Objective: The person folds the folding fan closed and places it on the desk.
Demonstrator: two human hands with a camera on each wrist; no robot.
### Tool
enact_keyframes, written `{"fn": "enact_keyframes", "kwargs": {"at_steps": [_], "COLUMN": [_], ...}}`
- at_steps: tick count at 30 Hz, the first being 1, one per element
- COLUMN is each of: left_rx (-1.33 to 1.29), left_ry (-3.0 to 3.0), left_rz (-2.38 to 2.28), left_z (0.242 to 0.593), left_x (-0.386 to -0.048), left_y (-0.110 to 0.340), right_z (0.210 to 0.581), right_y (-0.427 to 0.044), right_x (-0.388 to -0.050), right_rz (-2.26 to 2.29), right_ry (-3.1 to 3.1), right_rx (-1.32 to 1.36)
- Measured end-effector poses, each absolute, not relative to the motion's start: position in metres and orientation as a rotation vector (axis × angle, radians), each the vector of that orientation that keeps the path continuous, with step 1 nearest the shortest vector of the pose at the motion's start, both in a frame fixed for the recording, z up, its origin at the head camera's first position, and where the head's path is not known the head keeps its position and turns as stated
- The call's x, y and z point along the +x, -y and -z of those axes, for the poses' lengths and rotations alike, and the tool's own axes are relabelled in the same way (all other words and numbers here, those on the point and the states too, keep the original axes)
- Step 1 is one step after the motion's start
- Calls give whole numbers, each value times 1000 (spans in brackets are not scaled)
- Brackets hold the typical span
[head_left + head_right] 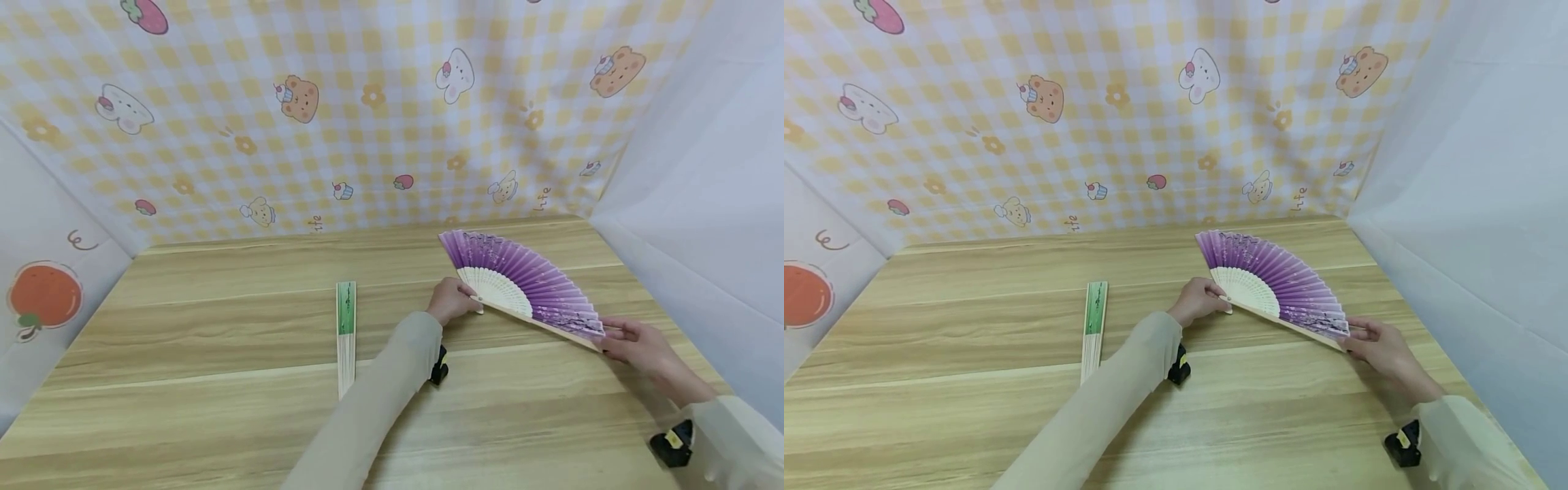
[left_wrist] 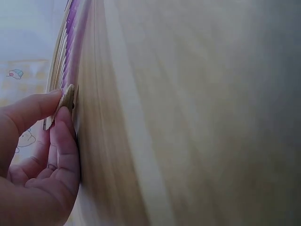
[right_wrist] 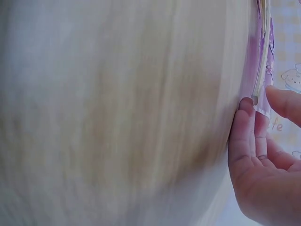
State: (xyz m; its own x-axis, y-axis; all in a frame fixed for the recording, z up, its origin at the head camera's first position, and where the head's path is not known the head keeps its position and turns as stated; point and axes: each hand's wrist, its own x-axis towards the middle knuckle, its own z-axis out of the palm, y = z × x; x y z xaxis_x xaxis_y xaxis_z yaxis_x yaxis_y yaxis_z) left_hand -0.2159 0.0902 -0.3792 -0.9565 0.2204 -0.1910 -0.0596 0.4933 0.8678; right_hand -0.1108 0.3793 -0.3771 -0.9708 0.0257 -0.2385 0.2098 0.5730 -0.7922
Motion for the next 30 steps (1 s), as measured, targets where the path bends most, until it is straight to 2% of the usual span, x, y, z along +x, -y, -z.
{"fn": "enact_keyframes", "kwargs": {"at_steps": [12,20,30], "left_rx": [115,140,134], "left_ry": [-2494,-2545,-2537], "left_rz": [-1380,-1291,-1262], "left_z": [376,376,374], "left_x": [-214,-215,-214], "left_y": [-80,-71,-57], "right_z": [379,377,382], "right_y": [-368,-361,-352], "right_x": [-111,-111,-116], "right_rz": [1411,1284,1441], "right_ry": [-2583,-2644,-2539], "right_rx": [142,109,88]}}
